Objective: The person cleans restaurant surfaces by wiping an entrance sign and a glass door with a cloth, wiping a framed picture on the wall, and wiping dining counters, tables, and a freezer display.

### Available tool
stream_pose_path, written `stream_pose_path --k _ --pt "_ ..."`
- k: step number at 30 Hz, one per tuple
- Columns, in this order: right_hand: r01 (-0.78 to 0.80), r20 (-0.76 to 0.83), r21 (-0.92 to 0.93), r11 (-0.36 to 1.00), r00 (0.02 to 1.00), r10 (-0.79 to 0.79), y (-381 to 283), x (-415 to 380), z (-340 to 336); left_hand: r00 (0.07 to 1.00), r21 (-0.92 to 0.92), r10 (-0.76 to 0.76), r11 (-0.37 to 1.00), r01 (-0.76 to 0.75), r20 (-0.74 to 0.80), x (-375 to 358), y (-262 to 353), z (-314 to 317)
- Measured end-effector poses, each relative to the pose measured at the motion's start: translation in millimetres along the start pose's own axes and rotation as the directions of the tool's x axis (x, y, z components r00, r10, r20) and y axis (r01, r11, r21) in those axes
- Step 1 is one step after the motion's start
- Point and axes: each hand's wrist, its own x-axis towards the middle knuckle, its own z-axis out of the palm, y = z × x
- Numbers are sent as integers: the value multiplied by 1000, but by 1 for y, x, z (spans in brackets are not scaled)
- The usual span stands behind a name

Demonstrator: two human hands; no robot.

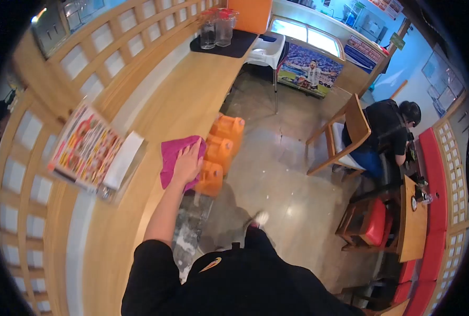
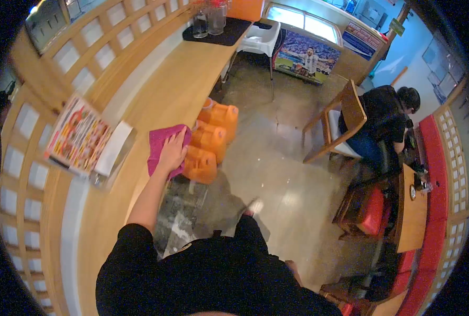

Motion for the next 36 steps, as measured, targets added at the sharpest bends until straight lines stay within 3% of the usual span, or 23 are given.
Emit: stream_pose_path --k 6,10,12,13,14,16,18,19,21,22,23,24,25,26,27,29,30,31,33,36 --pt "67 25 -16 998 997 -66 -138 130 -105 992 22 -56 998 59 -114 202 15 37" --pt "246 -23 -43 968 969 -247 -257 251 -217 990 73 -99 992 106 -100 291 36 53" --pt "418 -78 -21 908 905 -419 -349 326 -278 989 62 -103 992 110 -102 332 38 53" --pt "516 -180 32 856 846 -503 -413 307 -296 991 49 -89 994 95 -103 349 38 54" --pt "459 -142 -75 885 874 -465 -490 279 -330 991 29 -77 996 80 -106 367 37 59" --pt "575 -118 102 812 817 -564 -578 331 -365 987 10 -93 995 95 -128 393 38 70" --pt "564 -23 88 821 825 -565 -677 331 -397 972 -23 -130 992 128 -195 422 51 80" --pt "621 8 52 782 783 -622 -713 346 -400 956 -45 -160 987 153 -245 435 60 82" --pt "727 73 -6 686 685 -725 -790 394 -403 910 -212 -245 961 180 -336 478 66 100" --pt "718 164 124 685 666 -728 -827 386 -404 882 -375 -294 915 149 -368 507 78 105" --pt "686 252 248 684 636 -729 -866 357 -410 909 -585 -276 810 45 -312 541 94 103" --pt "652 351 299 697 605 -715 -901 345 -418 949 -812 -272 583 31 -160 575 104 116" --pt "610 448 343 714 562 -695 -932 333 -427 976 -896 -211 421 142 55 612 132 105" --pt "601 435 422 679 523 -733 -962 317 -436 1000 -897 6 443 10 14 653 144 124" --pt "594 413 498 632 478 -775 -996 302 -451 945 -948 89 82 308 314 690 174 109" --pt "632 332 632 448 302 -894 -1053 280 -496 888 -952 352 29 306 296 770 212 108" --pt "631 275 694 347 213 -938 -1077 277 -518 873 -951 390 26 308 293 807 226 109" --pt "588 326 711 386 211 -922 -1096 288 -548 855 -950 429 25 313 293 845 238 108" --pt "701 163 636 324 289 -943 -1120 314 -603 822 -962 530 -37 269 209 920 257 109" --pt "771 -42 556 311 399 -916 -1150 355 -682 820 -974 525 134 184 228 1026 277 124"
